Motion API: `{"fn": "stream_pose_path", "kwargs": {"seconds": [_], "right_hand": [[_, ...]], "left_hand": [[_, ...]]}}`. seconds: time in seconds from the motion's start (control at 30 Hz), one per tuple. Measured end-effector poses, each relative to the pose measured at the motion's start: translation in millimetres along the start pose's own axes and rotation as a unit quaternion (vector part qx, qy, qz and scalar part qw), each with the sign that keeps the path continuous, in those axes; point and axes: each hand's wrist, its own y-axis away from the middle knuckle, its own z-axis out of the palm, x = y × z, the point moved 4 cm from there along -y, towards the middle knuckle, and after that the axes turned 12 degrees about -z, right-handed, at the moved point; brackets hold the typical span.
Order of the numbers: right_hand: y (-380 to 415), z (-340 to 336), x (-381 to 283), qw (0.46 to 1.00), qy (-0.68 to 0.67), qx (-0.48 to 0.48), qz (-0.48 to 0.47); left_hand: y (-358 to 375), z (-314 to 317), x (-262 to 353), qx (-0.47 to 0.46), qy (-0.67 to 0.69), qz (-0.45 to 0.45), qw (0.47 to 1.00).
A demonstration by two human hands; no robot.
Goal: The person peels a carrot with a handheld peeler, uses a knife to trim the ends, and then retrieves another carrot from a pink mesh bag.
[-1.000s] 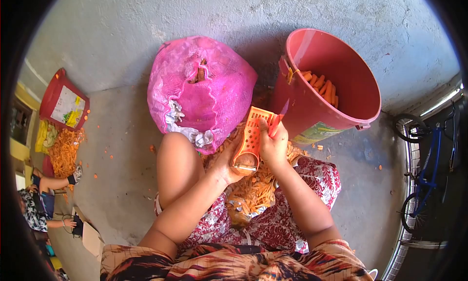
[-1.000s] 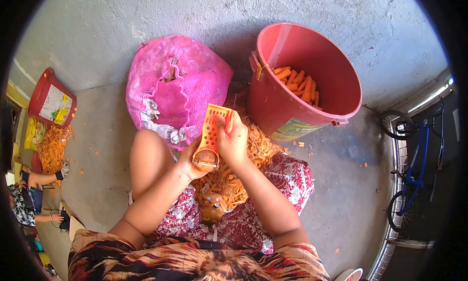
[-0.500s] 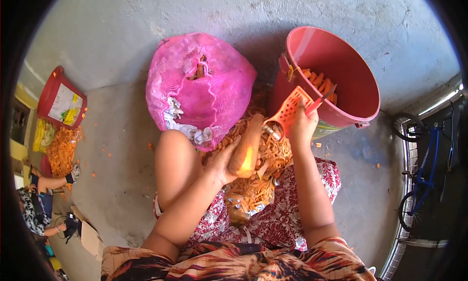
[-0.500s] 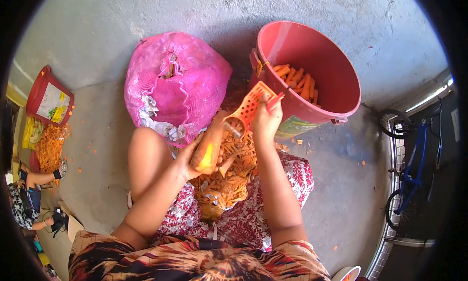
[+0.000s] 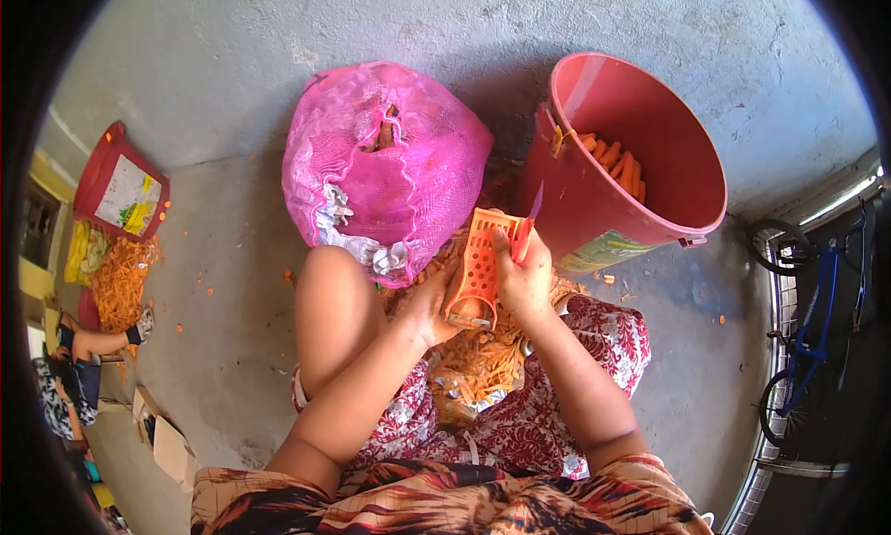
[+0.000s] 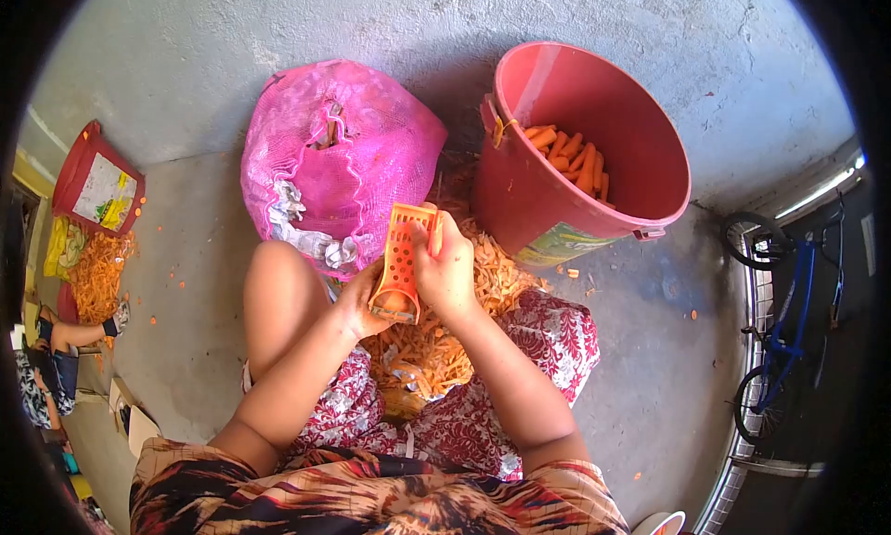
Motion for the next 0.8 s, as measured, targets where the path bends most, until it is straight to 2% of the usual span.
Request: {"fn": "stream_pose_path", "kwargs": {"seconds": [0.1,0.3,0.4,0.43,0.47,0.5,0.53,0.57,0.63,0.67,0.73,0.77,0.8], "right_hand": [[1,1,6,1.0,0.003,-0.009,-0.007],[3,2,1,0.999,0.035,-0.015,0.014],[-5,-7,27,0.977,0.109,0.076,-0.168],[-15,-23,39,0.965,0.152,0.131,-0.169],[-29,-44,48,0.977,0.131,0.162,-0.048],[-42,-72,77,0.962,0.113,0.245,-0.032],[-49,-89,66,0.949,0.093,0.302,0.017],[-51,-91,54,0.944,-0.006,0.329,0.012],[-43,-79,38,0.969,0.036,0.246,0.0],[-35,-65,50,0.976,0.018,0.212,-0.05],[-13,-29,24,0.987,-0.091,0.135,-0.005],[-6,-17,10,0.993,-0.097,0.063,-0.024],[0,-10,1,0.998,-0.043,0.032,-0.021]], "left_hand": [[4,0,-1,0.031,0.012,-0.013,0.999],[4,0,-5,0.034,-0.019,-0.017,0.999],[-2,-7,-6,-0.022,-0.04,-0.032,0.998],[4,-4,-6,-0.034,-0.084,-0.052,0.995],[14,2,-6,-0.048,-0.126,-0.072,0.988],[19,5,-9,-0.064,-0.167,-0.093,0.979],[19,0,-14,-0.061,-0.169,-0.113,0.977],[17,-3,-16,-0.036,-0.165,-0.106,0.98],[15,-11,-18,0.02,-0.156,-0.089,0.984],[8,-19,-18,0.009,-0.129,-0.1,0.987],[5,-16,-13,-0.007,-0.078,-0.095,0.992],[5,-15,-12,-0.015,-0.054,-0.092,0.994],[9,-9,-10,-0.032,-0.033,-0.088,0.995]]}}
